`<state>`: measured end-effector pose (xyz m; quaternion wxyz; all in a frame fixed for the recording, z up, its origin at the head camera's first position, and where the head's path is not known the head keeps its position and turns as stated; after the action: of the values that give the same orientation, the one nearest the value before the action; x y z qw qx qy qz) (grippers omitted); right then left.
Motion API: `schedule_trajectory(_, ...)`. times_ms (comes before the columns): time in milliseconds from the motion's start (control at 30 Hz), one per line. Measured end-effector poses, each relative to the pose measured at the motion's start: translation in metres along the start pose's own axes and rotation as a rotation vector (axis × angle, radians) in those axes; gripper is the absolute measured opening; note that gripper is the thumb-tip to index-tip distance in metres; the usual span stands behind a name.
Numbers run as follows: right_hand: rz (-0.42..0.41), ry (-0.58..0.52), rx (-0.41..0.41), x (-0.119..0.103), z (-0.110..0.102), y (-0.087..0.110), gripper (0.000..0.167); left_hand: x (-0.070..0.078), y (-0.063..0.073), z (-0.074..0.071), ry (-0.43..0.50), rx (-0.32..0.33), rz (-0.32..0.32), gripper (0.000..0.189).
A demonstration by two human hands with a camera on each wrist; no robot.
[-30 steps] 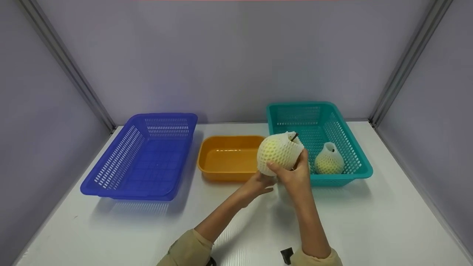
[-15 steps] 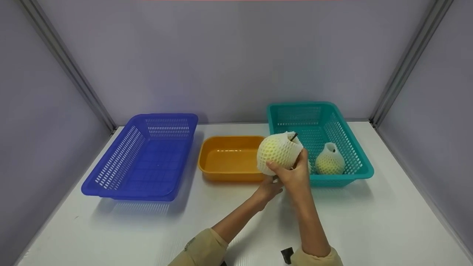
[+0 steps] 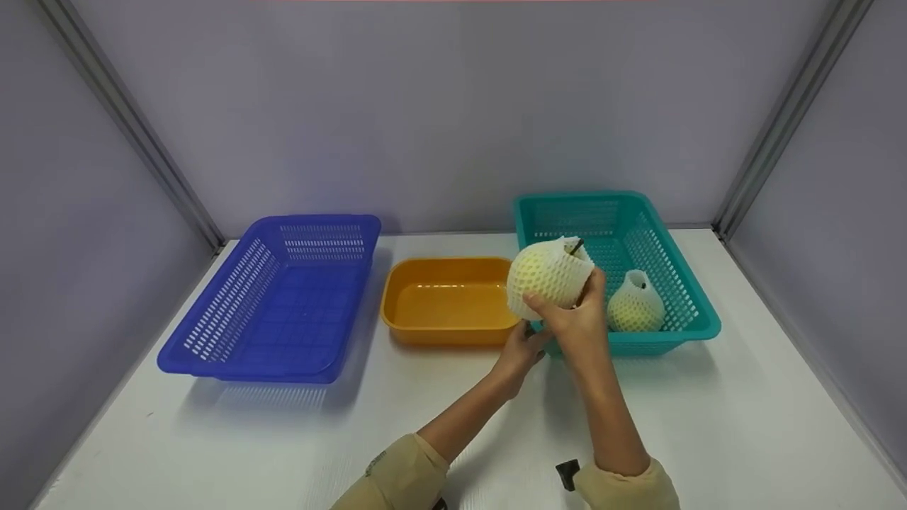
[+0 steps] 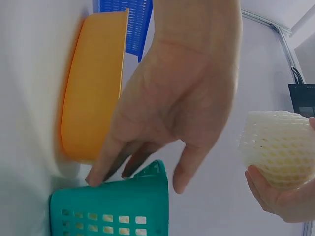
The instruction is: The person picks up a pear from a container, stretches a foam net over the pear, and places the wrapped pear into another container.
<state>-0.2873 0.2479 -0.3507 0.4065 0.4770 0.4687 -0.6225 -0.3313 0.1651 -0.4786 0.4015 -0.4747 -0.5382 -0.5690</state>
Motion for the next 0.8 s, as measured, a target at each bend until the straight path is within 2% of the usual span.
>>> schedule_trajectory(200, -0.012, 0.010, 0.011, -0.006, -0.009, -0.012, 0.070, -0.002, -0.006, 0.002, 0.082, 0.043, -0.060, 0.055)
schedule_trajectory(367, -0.029, -0.003, -0.006, -0.016, -0.016, -0.026, 0.069, 0.001, -0.007, 0.004, 0.127, 0.049, -0.045, 0.054)
schedule_trajectory(533, -0.029, 0.008, 0.016, -0.030, -0.027, -0.047, 0.064, 0.004, -0.005, 0.005, 0.120, 0.030, -0.036, 0.053)
schedule_trajectory(633, -0.022, 0.043, 0.050, -0.036, -0.034, -0.062, 0.067, 0.004, -0.005, 0.005, 0.108, 0.026, -0.039, 0.053)
schedule_trajectory(800, 0.026, 0.195, 0.074, -0.035, -0.042, -0.087, 0.081, 0.002, -0.006, 0.004, 0.096, 0.040, -0.037, 0.052)
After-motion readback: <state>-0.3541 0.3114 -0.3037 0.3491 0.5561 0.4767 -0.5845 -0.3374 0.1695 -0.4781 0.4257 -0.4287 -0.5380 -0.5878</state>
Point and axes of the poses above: each hand's wrist, its own y-axis away from the middle knuckle, its own z-axis out of the palm, x = y × z, the point moved 7 cm from there along -y, towards the middle knuckle, and after that the axes turned 7 degrees about -y, right-handed, at the moved point
